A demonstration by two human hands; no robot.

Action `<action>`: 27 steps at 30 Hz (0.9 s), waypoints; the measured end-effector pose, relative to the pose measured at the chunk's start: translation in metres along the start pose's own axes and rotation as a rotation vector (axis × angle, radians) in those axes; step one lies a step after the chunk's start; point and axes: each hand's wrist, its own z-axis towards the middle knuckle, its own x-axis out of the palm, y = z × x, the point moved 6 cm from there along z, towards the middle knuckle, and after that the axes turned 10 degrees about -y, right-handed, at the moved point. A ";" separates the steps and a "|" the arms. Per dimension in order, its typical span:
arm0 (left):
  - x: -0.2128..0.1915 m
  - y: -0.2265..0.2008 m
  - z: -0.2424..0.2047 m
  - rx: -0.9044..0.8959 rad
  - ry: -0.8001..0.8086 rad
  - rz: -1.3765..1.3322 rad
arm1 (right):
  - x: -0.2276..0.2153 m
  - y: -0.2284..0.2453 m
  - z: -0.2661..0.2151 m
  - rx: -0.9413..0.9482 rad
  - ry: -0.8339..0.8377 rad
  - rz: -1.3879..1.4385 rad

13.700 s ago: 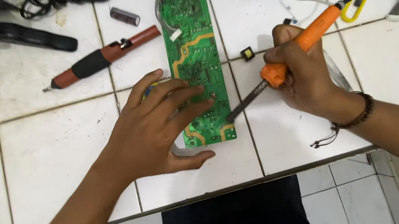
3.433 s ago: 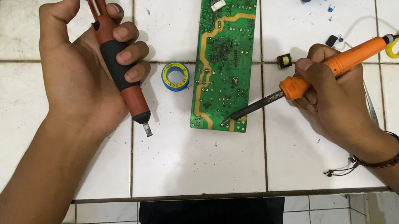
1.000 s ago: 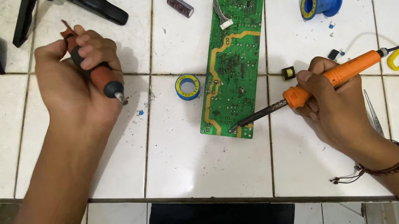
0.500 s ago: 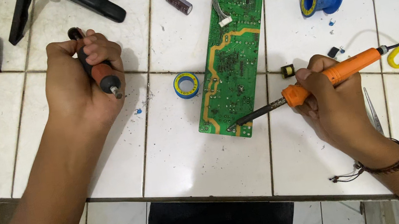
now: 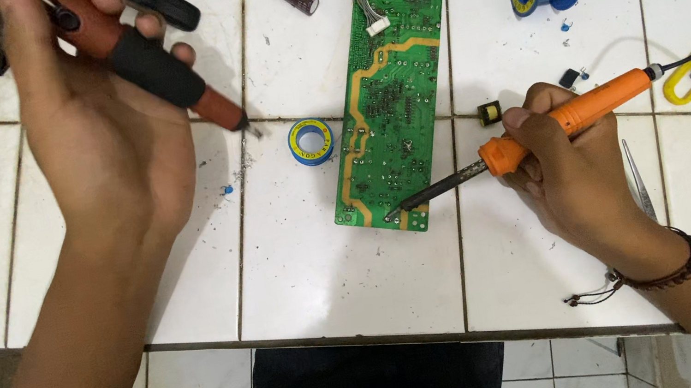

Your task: The person solders a green circuit board using a soldering iron and solder wire. They then use a desoldering pump to remove solder from specific points on the board. The person flips the board over to inspect the other side and continues to work on it.

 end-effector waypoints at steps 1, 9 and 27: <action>0.006 -0.004 -0.003 0.011 0.057 0.002 | 0.000 0.000 0.001 -0.002 0.004 0.008; 0.036 -0.020 -0.040 -0.039 0.057 0.004 | -0.001 -0.002 0.001 0.003 -0.003 0.011; 0.001 -0.007 -0.013 -0.064 -0.005 -0.067 | 0.002 0.003 -0.001 -0.002 0.006 -0.042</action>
